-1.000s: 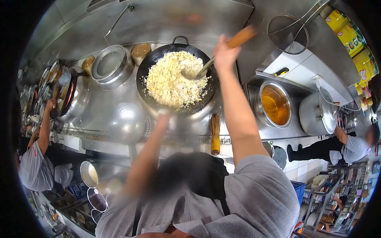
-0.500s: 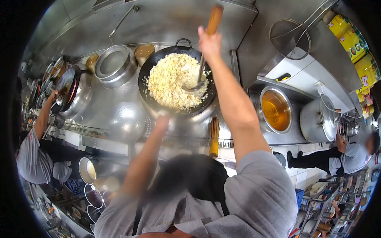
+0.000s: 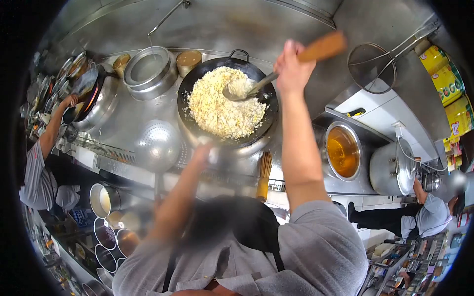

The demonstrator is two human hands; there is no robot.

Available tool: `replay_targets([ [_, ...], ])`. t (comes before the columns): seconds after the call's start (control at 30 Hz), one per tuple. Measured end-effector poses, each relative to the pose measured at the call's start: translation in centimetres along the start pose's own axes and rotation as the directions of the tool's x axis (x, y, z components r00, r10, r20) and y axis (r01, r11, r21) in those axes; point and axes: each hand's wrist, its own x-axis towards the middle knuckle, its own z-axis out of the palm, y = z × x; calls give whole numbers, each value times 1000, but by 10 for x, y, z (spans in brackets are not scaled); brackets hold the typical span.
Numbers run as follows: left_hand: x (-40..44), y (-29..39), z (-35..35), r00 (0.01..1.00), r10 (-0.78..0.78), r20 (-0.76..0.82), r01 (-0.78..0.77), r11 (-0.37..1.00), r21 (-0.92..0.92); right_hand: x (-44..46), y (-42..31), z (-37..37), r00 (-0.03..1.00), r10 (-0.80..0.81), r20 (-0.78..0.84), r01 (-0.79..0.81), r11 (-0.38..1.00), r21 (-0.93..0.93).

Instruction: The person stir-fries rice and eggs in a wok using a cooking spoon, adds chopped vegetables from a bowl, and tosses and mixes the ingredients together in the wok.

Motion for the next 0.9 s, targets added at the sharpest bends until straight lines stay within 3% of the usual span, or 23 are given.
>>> replay_targets([
  [0.03, 4, -9, -1, 997, 77, 18, -78, 996, 45, -6, 64, -21, 991, 5, -132, 15, 989, 146],
  [0.07, 8, -18, -2, 987, 154, 36, -156, 984, 88, -19, 88, -23, 989, 25, -144, -28, 999, -21],
  [0.1, 4, -14, 3, 998, 58, -19, -57, 998, 9, -32, 111, -25, 987, 45, -156, -74, 980, -186],
  [0.13, 7, -5, 7, 997, -27, -70, 21, 997, -75, -13, 93, -7, 990, 36, -137, -61, 982, -180],
  [0.2, 7, -22, 3, 994, 35, -107, -43, 997, -69, 12, 54, 23, 962, 241, -132, -271, 907, -321],
  [0.3, 10, -12, 12, 971, 96, -217, -100, 995, -6, 7, -5, 42, 978, 109, 178, -87, 988, -128],
  [0.37, 6, -10, 15, 961, 98, -258, -98, 995, 15, -22, 5, 33, 956, -67, 286, 41, 994, 99],
  [0.4, 1, -6, 15, 951, 106, -289, -97, 994, 45, -43, 39, 25, 960, -169, 225, 166, 986, 33],
  [0.47, -9, -3, 19, 966, 101, -240, -87, 994, 66, -55, 120, 2, 974, 188, 124, -175, 978, -113],
  [0.53, -3, -1, 15, 961, 56, -271, -21, 991, 129, -5, 101, 31, 963, 271, 4, -259, 925, -278],
  [0.57, 9, -13, 9, 968, 21, -250, 8, 993, 114, 7, 71, 50, 974, 224, -33, -218, 893, -392],
  [0.6, 9, -12, 8, 968, 27, -251, 2, 993, 117, 18, 53, 57, 988, 135, 77, -119, 975, -186],
  [0.67, 9, -12, 13, 952, 77, -295, -70, 997, 35, 20, 24, 62, 990, 7, 140, 3, 997, -76],
  [0.7, 22, -28, 4, 955, 186, -231, -147, 973, 176, 20, 40, 46, 985, -25, 170, 22, 1000, 18],
  [0.73, 36, -44, -4, 942, 292, -164, -233, 924, 304, 13, 72, 34, 985, -19, 172, 16, 1000, 15],
  [0.8, 19, -33, 0, 954, 271, -125, -236, 942, 239, 7, 125, 24, 986, 131, -101, -141, 985, -101],
  [0.83, 10, -19, 1, 955, 272, -115, -243, 944, 221, 27, 120, 29, 978, 204, -37, -207, 972, -112],
  [0.9, -18, 12, 18, 972, 75, -223, -59, 995, 76, 31, 62, 54, 983, 181, -21, -182, 971, -154],
])
